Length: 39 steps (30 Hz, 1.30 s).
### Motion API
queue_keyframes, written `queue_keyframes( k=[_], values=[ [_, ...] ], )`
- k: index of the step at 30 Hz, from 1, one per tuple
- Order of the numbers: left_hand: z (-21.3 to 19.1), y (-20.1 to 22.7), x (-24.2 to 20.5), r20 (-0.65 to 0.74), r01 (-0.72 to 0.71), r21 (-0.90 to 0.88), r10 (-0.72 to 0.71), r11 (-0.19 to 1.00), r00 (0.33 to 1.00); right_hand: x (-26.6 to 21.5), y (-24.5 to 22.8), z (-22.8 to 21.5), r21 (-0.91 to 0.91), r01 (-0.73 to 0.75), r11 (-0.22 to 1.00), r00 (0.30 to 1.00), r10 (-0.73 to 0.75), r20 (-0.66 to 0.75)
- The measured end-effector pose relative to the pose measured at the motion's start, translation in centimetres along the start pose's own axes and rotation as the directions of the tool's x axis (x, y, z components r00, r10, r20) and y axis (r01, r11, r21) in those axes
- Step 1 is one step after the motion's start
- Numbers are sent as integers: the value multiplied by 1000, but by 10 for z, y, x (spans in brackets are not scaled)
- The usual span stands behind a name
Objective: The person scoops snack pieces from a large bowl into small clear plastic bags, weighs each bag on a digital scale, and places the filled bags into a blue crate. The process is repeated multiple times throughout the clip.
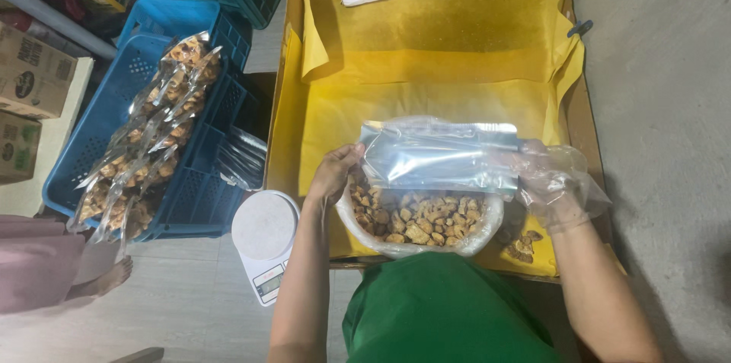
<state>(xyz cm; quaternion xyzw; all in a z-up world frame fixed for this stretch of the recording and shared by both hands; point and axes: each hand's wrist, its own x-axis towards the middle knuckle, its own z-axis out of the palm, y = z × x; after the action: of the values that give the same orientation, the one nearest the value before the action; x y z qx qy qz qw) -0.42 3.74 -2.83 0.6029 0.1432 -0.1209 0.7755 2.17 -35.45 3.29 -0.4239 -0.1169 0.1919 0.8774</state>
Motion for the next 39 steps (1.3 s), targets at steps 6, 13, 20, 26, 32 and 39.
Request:
queue_keyframes(
  k=[6,13,20,26,32,39],
  values=[
    [32,39,-20,-118,-109,574,214,811,970,23,-9,75,-896,-355,266,935,107,-338],
    [109,91,-63,303,-409,912,611,38,731,75,-3,158,-996,-55,68,962,271,-34],
    [83,102,-50,203,-493,845,729,206,653,58,-10,120,-995,-102,0,908,408,-93],
    [-5,133,-122,-93,-402,745,680,532,727,1,71,42,-723,435,-537,602,770,-210],
    [-6,137,-147,-381,-197,455,390,868,838,54,123,19,-883,180,-433,778,612,-141],
    [-7,137,-159,-435,-184,390,357,902,827,58,92,55,-935,198,-296,695,715,-79]
  ],
)
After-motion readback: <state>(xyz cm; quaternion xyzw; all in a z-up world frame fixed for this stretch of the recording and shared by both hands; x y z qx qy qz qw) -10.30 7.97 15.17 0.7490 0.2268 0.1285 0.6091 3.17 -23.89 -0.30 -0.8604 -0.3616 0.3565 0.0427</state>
